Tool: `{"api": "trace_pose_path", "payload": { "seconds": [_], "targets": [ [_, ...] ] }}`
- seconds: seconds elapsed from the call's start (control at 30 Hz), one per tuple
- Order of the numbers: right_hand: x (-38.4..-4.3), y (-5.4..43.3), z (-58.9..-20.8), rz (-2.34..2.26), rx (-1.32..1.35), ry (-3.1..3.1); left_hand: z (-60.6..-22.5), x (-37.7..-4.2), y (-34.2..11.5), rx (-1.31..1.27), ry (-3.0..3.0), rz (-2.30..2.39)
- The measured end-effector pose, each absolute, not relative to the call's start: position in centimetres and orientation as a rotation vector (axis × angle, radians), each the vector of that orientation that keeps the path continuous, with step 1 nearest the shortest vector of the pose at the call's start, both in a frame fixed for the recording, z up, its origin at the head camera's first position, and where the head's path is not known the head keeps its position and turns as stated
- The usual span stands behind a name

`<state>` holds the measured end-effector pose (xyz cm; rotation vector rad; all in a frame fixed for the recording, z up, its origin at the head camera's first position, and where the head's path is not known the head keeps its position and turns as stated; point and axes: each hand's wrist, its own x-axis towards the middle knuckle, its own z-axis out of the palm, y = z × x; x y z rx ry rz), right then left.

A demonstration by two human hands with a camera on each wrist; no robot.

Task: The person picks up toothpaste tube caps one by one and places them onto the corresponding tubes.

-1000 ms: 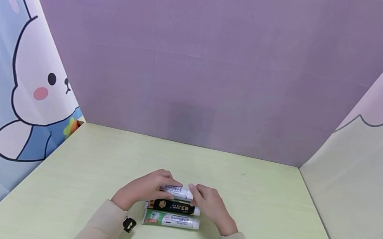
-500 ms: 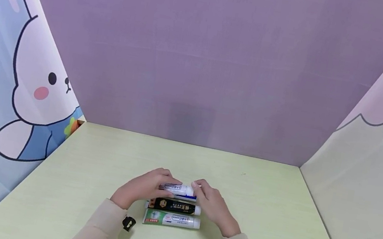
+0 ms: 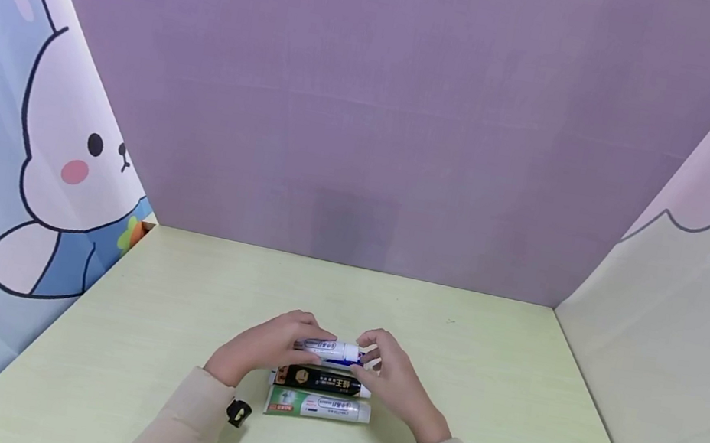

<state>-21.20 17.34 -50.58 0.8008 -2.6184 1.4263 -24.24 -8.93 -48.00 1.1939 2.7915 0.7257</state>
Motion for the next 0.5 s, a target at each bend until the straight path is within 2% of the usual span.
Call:
{"api": "trace_pose_path", "payload": {
  "seconds": [0.2, 0.43, 0.5],
  "targets": [
    [-21.3, 17.3, -50.9, 1.415, 0.847, -2.584, -48.0, -24.2, -8.9, 1.185, 2.789, 0.725],
    [-20.5, 16.5, -49.3, 1.391, 0.828, -2.597, -48.1, -24.2, -8.9, 1.183, 2.796, 0.725],
    [-21.0, 16.7, -50.0, 1.386, 0.83, -2.592, -48.0, -24.2, -8.9, 1.181, 2.796, 0.727]
  ]
}}
